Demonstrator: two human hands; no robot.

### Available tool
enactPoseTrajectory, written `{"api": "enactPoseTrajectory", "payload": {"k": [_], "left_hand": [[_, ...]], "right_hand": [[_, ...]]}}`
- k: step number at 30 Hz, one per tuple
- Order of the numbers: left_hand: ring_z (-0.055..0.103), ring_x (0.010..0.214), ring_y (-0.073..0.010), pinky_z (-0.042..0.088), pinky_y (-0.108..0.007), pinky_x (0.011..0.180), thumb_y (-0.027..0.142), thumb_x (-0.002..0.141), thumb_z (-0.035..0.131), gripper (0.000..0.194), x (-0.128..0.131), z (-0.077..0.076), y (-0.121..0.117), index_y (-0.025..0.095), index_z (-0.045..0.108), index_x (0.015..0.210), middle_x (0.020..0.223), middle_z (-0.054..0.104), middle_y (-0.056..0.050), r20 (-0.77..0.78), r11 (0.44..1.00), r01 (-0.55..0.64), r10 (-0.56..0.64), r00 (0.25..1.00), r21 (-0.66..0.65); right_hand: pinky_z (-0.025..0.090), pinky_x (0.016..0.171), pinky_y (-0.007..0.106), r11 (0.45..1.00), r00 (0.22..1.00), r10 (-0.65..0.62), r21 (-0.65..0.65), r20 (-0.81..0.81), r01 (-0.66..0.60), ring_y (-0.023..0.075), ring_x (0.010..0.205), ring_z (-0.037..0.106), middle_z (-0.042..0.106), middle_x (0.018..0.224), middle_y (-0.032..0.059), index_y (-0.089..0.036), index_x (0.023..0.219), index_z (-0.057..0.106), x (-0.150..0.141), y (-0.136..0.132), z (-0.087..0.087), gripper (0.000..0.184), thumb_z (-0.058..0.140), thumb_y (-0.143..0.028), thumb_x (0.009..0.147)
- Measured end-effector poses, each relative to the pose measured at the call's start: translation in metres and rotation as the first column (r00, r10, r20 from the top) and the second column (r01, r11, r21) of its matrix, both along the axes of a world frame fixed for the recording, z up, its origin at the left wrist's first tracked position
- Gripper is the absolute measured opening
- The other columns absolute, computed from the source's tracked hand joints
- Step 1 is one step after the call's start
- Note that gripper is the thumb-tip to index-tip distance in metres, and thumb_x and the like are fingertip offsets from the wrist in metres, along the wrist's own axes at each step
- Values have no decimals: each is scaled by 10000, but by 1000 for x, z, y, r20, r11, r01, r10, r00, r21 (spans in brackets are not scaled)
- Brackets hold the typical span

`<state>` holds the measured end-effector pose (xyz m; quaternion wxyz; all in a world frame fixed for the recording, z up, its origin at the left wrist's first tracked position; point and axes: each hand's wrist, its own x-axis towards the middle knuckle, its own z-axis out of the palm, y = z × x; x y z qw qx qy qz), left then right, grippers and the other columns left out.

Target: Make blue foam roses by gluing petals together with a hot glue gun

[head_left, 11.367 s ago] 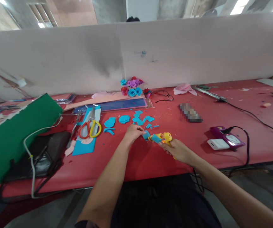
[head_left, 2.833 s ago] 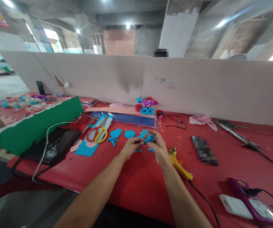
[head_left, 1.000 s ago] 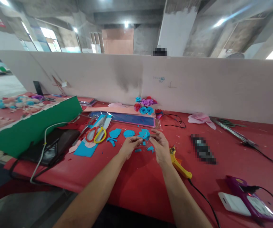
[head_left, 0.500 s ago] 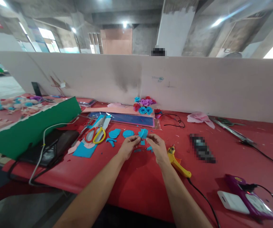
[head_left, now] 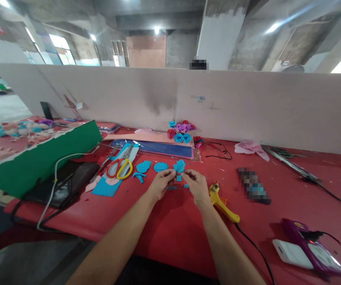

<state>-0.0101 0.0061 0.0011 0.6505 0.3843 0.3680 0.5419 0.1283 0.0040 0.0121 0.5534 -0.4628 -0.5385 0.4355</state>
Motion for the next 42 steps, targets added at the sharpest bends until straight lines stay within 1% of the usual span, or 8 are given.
{"api": "enactPoseTrajectory", "payload": {"k": [11, 17, 21, 25, 32, 36, 38, 42], "left_hand": [[411, 503, -53, 290, -199, 490, 417, 614, 773, 317, 3, -4, 1, 143, 687, 750, 582, 557, 20, -15, 994, -90, 91, 996, 63], [383, 505, -57, 277, -208, 492, 455, 648, 732, 343, 6, -8, 1, 146, 710, 796, 589, 555, 18, -75, 989, -102, 111, 991, 105], [364, 511, -64, 272, -213, 491, 464, 653, 718, 348, 7, -5, 0, 140, 706, 781, 581, 538, 22, -149, 986, -113, 131, 980, 124], [364, 511, -69, 286, -213, 497, 431, 680, 693, 298, 8, -2, -2, 139, 702, 734, 554, 518, 29, -196, 979, -133, 162, 967, 151], [444, 535, -88, 363, -210, 544, 385, 712, 638, 257, 8, 5, -5, 140, 707, 672, 555, 558, 22, -325, 963, -156, 223, 919, 222], [522, 586, -116, 419, -222, 592, 361, 713, 623, 246, 6, 3, -5, 153, 743, 765, 618, 632, 6, -423, 947, -166, 275, 863, 276], [554, 630, -134, 437, -230, 615, 352, 721, 615, 254, 5, 0, -4, 163, 750, 824, 652, 655, -1, -458, 944, -137, 268, 848, 299], [562, 652, -145, 434, -227, 614, 335, 733, 602, 251, 5, -1, -4, 157, 750, 828, 601, 623, 1, -433, 946, -137, 260, 863, 296]], "right_hand": [[467, 665, 302, 1000, 999, -3, 1, -41, 3, 165, 665, 583, 678, 693, 10, -202, 723, 711, -4, -4, 3, 151, 673, -342, 681], [465, 654, 299, 1000, 997, -6, -9, -72, 5, 161, 654, 586, 675, 691, 7, -195, 722, 708, -5, -4, 2, 129, 673, -311, 679], [476, 684, 306, 1000, 996, -11, -14, -92, 10, 169, 682, 604, 690, 710, 9, -198, 733, 711, -5, -3, 0, 115, 672, -293, 683], [490, 696, 316, 1000, 996, -12, -15, -93, 11, 177, 688, 618, 703, 707, 6, -203, 734, 715, -6, -4, 0, 115, 669, -296, 685], [495, 676, 300, 999, 998, -44, -7, -47, 43, 179, 681, 634, 717, 715, 18, -179, 749, 720, -6, -4, -2, 153, 654, -305, 694], [496, 673, 293, 998, 999, -50, 37, 20, 49, 178, 675, 641, 723, 718, 16, -193, 753, 727, -7, -4, -3, 144, 620, -283, 719], [496, 681, 296, 997, 997, -47, 71, 64, 42, 181, 693, 647, 732, 754, 24, -198, 782, 733, -8, -4, -4, 157, 604, -271, 730], [480, 683, 292, 989, 983, -88, 128, 161, 68, 181, 716, 637, 733, 780, 31, -199, 795, 736, -10, -7, -1, 163, 589, -239, 737]]}}
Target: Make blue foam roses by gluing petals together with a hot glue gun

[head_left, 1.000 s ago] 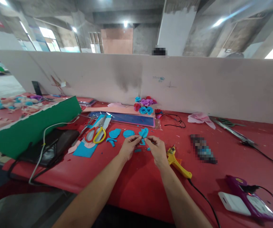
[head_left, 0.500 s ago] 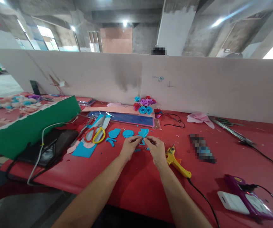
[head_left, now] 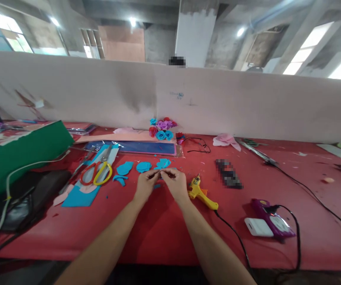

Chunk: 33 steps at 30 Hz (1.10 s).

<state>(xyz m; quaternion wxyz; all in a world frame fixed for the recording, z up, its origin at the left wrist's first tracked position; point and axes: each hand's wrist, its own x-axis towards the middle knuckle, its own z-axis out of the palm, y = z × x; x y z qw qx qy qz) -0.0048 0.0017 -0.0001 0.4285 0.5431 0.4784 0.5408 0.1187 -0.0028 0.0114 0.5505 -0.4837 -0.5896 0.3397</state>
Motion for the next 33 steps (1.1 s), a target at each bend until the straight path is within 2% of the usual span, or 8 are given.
{"api": "enactPoseTrajectory", "payload": {"k": [3, 6, 9, 12, 19, 24, 29, 33], "left_hand": [[505, 586, -116, 384, -209, 550, 356, 722, 626, 260, 1, 4, -1, 148, 746, 821, 575, 588, 16, 54, 1000, -13, 14, 998, -27], [444, 545, -91, 341, -202, 519, 382, 710, 651, 275, 0, 5, -1, 145, 738, 820, 576, 566, 28, 86, 998, -35, 39, 996, -42], [457, 562, -92, 360, -204, 542, 393, 718, 650, 273, 1, 3, 0, 147, 728, 807, 623, 594, 16, 101, 998, -39, 43, 994, -42], [494, 587, -100, 391, -209, 578, 375, 713, 658, 254, 2, 3, -2, 151, 728, 811, 654, 625, 7, 115, 999, -21, 26, 993, -39], [548, 595, -112, 433, -223, 598, 351, 725, 640, 229, 5, 11, -5, 150, 736, 774, 647, 650, 3, 127, 999, 7, -1, 992, -50], [574, 629, -123, 447, -225, 623, 342, 763, 601, 241, 2, 7, -3, 158, 744, 822, 678, 675, 2, 22, 1000, -11, 11, 1000, 1], [608, 693, -144, 457, -237, 665, 310, 797, 575, 220, 1, 2, -4, 176, 748, 825, 743, 704, -14, -175, 986, -67, 94, 980, 154], [627, 726, -154, 465, -248, 699, 303, 821, 564, 212, 2, 1, -8, 196, 747, 821, 794, 724, -31, -247, 958, -94, 163, 955, 272]], "right_hand": [[474, 684, 281, 997, 998, 58, 44, -18, -57, 172, 722, 631, 726, 782, 25, -202, 802, 727, -1, -4, 4, 169, 567, -217, 749], [478, 686, 278, 997, 989, 71, 32, -131, -67, 166, 714, 630, 708, 757, 20, -197, 788, 701, -1, -4, 4, 153, 555, -232, 758], [480, 669, 279, 997, 967, -14, -73, -256, -5, 164, 689, 626, 692, 726, 17, -189, 773, 683, -2, 0, -1, 137, 580, -269, 733], [482, 663, 289, 984, 944, -14, -175, -329, -47, 171, 696, 628, 708, 757, 30, -180, 794, 701, -1, 5, -5, 179, 633, -306, 687], [490, 738, 327, 979, 941, 61, -165, -332, -121, 195, 773, 644, 737, 829, 36, -195, 862, 746, 2, 5, -4, 249, 687, -354, 679], [491, 745, 321, 985, 952, 65, -132, -300, -109, 186, 755, 643, 734, 811, 28, -201, 842, 751, 3, 5, -4, 217, 695, -344, 688], [486, 694, 302, 989, 962, 47, -119, -270, -82, 180, 708, 627, 714, 742, 24, -185, 769, 733, 1, 4, -4, 203, 679, -368, 700], [463, 640, 277, 989, 952, 40, -125, -304, -82, 158, 653, 591, 684, 677, 12, -174, 713, 713, 0, 2, -1, 207, 674, -376, 685]]}}
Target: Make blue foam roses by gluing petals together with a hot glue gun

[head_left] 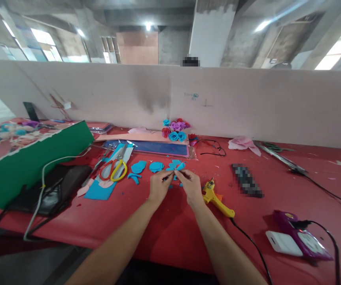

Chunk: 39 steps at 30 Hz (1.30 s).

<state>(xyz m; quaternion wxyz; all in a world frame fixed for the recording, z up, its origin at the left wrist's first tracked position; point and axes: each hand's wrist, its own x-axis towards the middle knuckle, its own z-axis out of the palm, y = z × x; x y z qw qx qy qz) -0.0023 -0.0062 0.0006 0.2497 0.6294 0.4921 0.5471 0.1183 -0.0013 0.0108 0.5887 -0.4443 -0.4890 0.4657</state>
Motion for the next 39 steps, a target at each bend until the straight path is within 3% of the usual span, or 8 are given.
{"api": "enactPoseTrajectory", "payload": {"k": [9, 17, 22, 28, 39], "left_hand": [[640, 747, -176, 476, -284, 735, 294, 840, 544, 215, 1, 0, -3, 228, 745, 874, 832, 734, -44, -101, 996, -21, 29, 994, 82], [649, 783, -178, 483, -280, 759, 321, 805, 588, 208, 1, -5, 0, 220, 746, 894, 882, 738, -40, -5, 999, -35, 35, 999, 8], [648, 761, -182, 496, -283, 732, 332, 787, 598, 213, 2, -5, 2, 208, 749, 874, 818, 735, -36, 94, 993, 18, -7, 996, -114], [651, 788, -201, 499, -296, 727, 347, 718, 656, 207, 1, -4, 6, 198, 755, 823, 783, 731, -35, 206, 976, 80, -37, 978, -201], [621, 707, -177, 479, -276, 667, 318, 672, 655, 188, -1, 0, 5, 195, 760, 768, 724, 730, -29, 154, 975, 45, -11, 988, -220]], "right_hand": [[427, 599, 263, 997, 996, -16, -76, -92, 9, 141, 623, 561, 660, 649, 2, -174, 680, 691, -4, -2, 4, 209, 691, -380, 648], [442, 628, 262, 997, 989, -13, -75, -144, 2, 140, 645, 573, 664, 654, -9, -178, 696, 707, -6, -3, 5, 185, 689, -359, 659], [469, 712, 284, 999, 978, -15, -50, -209, 5, 145, 678, 601, 692, 680, 1, -184, 700, 713, -6, -2, 3, 161, 702, -334, 643], [471, 705, 288, 999, 992, -13, -35, -126, 9, 169, 715, 615, 697, 706, 19, -184, 720, 715, -6, 0, 0, 183, 679, -356, 667], [434, 657, 261, 994, 989, -80, 80, 121, 71, 152, 690, 569, 659, 717, 12, -177, 733, 719, -5, -1, -5, 207, 634, -366, 739]]}}
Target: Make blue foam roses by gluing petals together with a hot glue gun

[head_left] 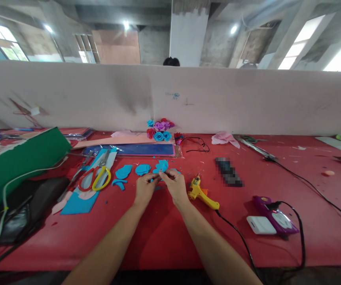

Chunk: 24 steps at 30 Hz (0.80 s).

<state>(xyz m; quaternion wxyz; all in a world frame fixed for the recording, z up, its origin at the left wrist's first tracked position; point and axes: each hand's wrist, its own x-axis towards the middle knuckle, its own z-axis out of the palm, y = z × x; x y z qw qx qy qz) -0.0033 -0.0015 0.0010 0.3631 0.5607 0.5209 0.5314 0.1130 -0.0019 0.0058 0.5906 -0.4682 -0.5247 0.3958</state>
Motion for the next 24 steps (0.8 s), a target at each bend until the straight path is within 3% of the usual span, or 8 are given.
{"api": "enactPoseTrajectory", "payload": {"k": [7, 15, 20, 24], "left_hand": [[639, 733, -179, 489, -271, 681, 333, 683, 667, 217, 1, -3, 1, 188, 759, 815, 779, 740, -31, 83, 999, 23, -20, 996, -36], [641, 716, -180, 496, -269, 672, 306, 677, 664, 166, 0, -7, 4, 192, 756, 755, 729, 730, -23, 85, 999, 24, -21, 996, -30], [644, 734, -182, 496, -272, 683, 315, 674, 676, 191, 0, -8, 4, 177, 753, 780, 762, 734, -33, 102, 998, 32, -27, 994, -45], [636, 718, -173, 486, -262, 673, 312, 668, 684, 183, -1, -9, 4, 177, 754, 770, 737, 727, -29, 104, 999, 20, -15, 994, -45]], "right_hand": [[436, 664, 263, 997, 993, 0, 75, 121, -9, 163, 729, 576, 650, 726, 27, -186, 678, 688, 0, 1, 0, 212, 581, -329, 792], [455, 681, 282, 999, 998, -20, -25, 60, 21, 172, 726, 596, 688, 780, 42, -171, 823, 702, 0, 1, -2, 226, 628, -373, 756], [445, 673, 275, 1000, 996, -12, 28, 85, 10, 169, 724, 584, 653, 747, 33, -181, 730, 704, 0, 2, -3, 185, 597, -326, 773], [439, 688, 277, 999, 994, 5, 37, 110, -9, 174, 749, 581, 658, 774, 38, -186, 775, 717, 0, 1, -3, 189, 582, -319, 787]]}}
